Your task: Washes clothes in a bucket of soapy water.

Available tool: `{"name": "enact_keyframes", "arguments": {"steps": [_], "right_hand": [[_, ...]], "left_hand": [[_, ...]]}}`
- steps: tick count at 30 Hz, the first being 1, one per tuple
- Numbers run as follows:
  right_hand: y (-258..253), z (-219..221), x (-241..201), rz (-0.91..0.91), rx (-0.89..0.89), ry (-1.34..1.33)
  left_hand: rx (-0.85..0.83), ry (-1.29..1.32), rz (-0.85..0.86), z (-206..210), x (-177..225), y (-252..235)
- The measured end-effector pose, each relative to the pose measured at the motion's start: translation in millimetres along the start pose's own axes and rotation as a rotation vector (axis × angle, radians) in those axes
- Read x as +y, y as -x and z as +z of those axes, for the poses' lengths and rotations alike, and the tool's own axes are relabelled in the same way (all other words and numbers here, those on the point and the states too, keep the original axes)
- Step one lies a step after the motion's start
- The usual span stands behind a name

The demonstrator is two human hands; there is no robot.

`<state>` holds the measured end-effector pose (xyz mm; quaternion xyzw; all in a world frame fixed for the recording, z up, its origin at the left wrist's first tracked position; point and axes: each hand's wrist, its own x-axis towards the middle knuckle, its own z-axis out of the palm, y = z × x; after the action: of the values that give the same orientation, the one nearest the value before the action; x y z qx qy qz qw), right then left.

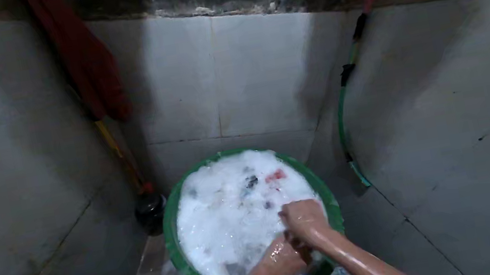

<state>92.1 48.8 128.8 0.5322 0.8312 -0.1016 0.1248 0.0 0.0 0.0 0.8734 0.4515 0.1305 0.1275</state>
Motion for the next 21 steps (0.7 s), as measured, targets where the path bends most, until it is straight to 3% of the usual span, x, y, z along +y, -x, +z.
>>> {"name": "enact_keyframes", "arguments": {"steps": [2, 4, 7, 10, 14, 18, 21], "right_hand": [[14, -20, 41, 0.191, -0.008, -0.015], [21, -20, 82, 0.259, 0.004, -0.071], [17, 5, 118, 0.179, 0.042, -0.135], [-2, 33, 112, -0.007, -0.017, -0.283], [-39, 81, 71, -0.279, -0.166, -0.525], [-68, 147, 32, -0.226, -0.242, -0.62], [-80, 178, 15, -0.137, -0.361, -0.435]], "left_hand": [[-0.248, 0.064, -0.269, 7, -27, 8], [-0.439, 0.141, -0.583, 12, -53, 33], [-0.519, 0.136, -0.734, 11, -64, 49], [-0.343, 0.391, -0.661, -9, -67, 40], [-0.091, 0.57, -0.596, -114, -37, 28], [0.119, 0.48, -0.517, -226, -6, 36], [0.478, 0.566, -0.528, -290, 17, 55]]}}
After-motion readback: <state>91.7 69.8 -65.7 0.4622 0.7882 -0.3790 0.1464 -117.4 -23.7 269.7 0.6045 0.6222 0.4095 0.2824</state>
